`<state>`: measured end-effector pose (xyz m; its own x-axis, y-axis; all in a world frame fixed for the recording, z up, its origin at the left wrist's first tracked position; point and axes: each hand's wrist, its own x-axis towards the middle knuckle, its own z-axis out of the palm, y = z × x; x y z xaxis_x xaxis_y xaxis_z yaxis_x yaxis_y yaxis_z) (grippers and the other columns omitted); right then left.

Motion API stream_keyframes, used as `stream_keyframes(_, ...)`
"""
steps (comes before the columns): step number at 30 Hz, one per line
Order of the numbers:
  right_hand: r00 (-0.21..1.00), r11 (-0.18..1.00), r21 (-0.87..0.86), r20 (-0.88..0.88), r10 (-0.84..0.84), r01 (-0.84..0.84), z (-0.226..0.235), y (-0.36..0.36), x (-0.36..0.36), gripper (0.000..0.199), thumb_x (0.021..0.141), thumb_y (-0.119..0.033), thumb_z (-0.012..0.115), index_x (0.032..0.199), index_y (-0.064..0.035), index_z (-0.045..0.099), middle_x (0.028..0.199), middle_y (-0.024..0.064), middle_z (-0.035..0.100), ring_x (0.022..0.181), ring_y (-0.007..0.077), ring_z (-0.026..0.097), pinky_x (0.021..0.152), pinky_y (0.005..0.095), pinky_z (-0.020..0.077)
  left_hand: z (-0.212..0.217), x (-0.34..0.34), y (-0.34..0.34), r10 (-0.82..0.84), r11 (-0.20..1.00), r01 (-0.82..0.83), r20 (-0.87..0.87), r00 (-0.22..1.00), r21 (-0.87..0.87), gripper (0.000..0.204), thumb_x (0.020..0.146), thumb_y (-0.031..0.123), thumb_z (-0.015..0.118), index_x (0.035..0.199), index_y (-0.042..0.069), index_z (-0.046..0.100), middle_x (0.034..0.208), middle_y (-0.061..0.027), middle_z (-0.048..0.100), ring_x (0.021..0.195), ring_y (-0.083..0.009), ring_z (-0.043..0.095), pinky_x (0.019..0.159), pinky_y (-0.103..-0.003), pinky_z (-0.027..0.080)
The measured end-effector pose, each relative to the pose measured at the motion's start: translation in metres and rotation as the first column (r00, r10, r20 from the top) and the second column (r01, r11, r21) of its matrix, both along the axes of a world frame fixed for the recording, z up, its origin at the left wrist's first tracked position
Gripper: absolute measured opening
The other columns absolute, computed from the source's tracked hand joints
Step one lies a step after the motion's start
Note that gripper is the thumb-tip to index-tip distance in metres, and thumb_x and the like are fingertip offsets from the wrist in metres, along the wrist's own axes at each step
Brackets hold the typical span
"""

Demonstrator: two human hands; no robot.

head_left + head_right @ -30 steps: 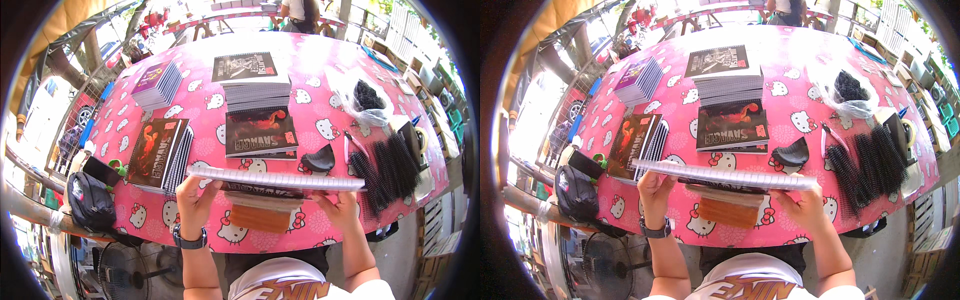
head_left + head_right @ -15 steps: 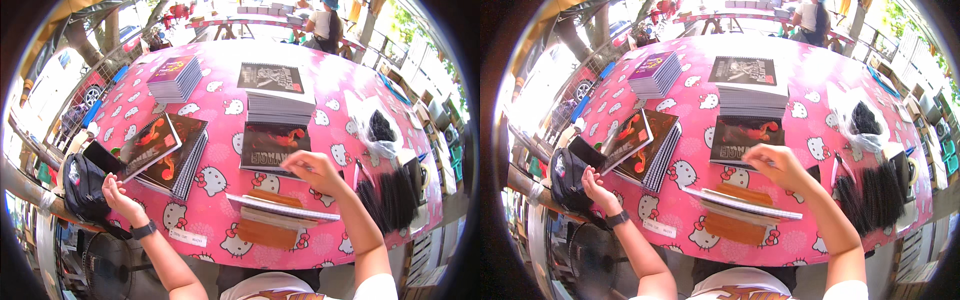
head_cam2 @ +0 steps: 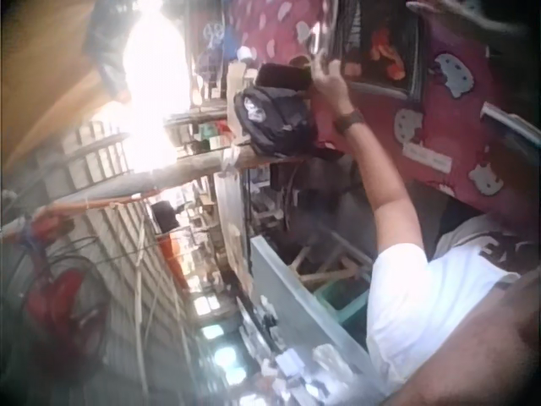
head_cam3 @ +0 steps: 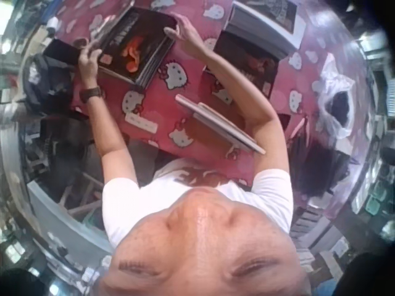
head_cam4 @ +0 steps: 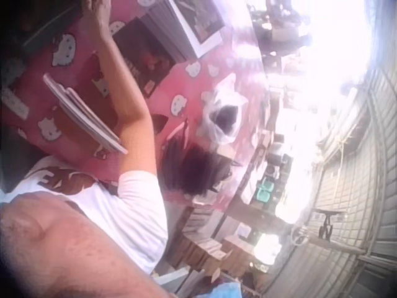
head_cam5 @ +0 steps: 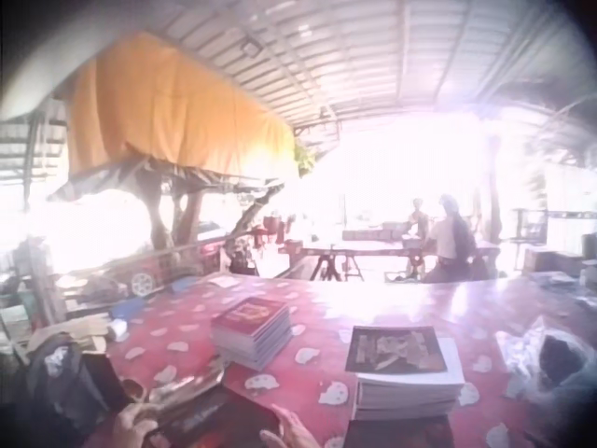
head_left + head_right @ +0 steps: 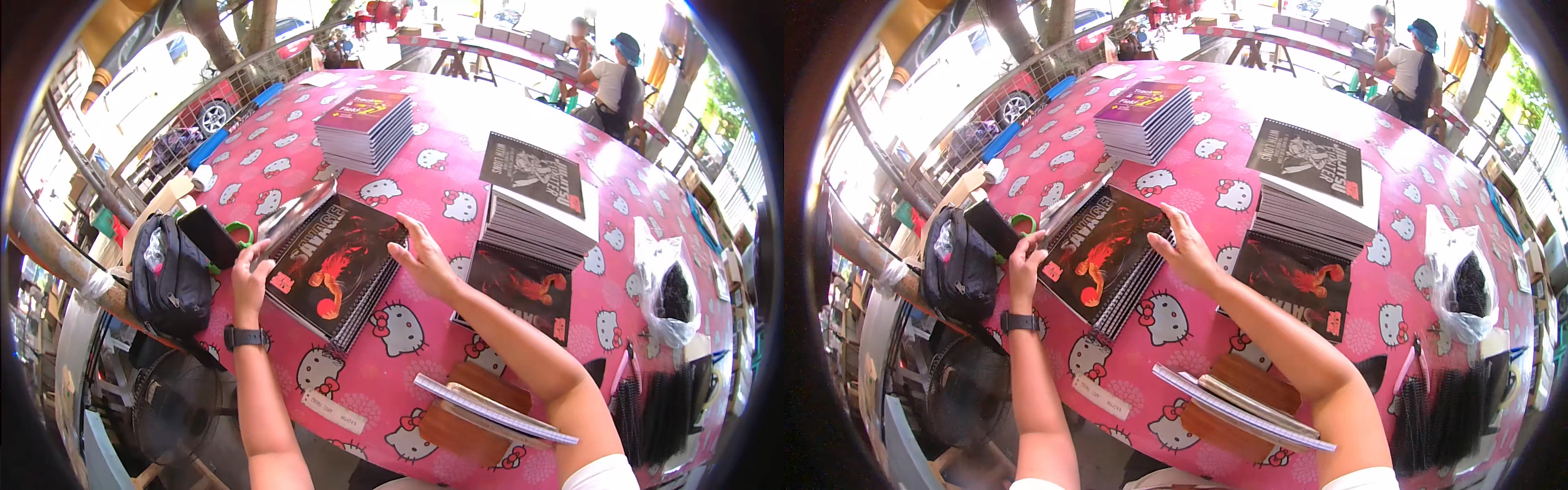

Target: The person binds booklets by hand by threading a plastic spiral coil through pre-punched holes in the pages and covers, then uses a small tool to crimp the ends of the coil.

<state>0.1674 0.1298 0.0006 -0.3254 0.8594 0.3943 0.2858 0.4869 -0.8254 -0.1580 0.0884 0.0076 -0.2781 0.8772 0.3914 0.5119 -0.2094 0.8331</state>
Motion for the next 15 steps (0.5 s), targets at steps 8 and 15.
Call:
stream_keyframes(8, 0.999, 0.997, -0.055, 0.007, -0.052, 0.052, 0.006, 0.01, -0.022, 0.052, 0.087, -0.035, 0.055, 0.127, -0.0048, 0.041, 0.127, 0.0173, 0.046, 0.12, 0.0343, 0.043, 0.099, 0.0421, 0.0362, 0.052, 0.033, 0.087, -0.259, 0.939, 0.1, -0.484, 0.836, -0.329, 0.048, 0.08, 0.025, 0.062, 0.121, 0.001, 0.055, 0.122, -0.0187, 0.055, 0.116, -0.0287, 0.052, 0.098, -0.036, 0.04)
stream_keyframes(15, 0.969, 0.985, -0.109, -0.193, -0.153, 0.133, 0.001, -0.002, -0.027, 0.047, 0.088, -0.031, 0.057, 0.122, -0.0021, 0.042, 0.119, 0.02, 0.049, 0.11, 0.036, 0.051, 0.09, 0.0427, 0.0422, 0.011, -0.039, 0.144, -0.178, 0.865, -0.281, -0.778, 0.602, -0.415, 0.066, 0.08, 0.034, 0.062, 0.138, 0.013, 0.036, 0.14, -0.0166, 0.039, 0.129, -0.0327, 0.037, 0.106, -0.047, 0.028)
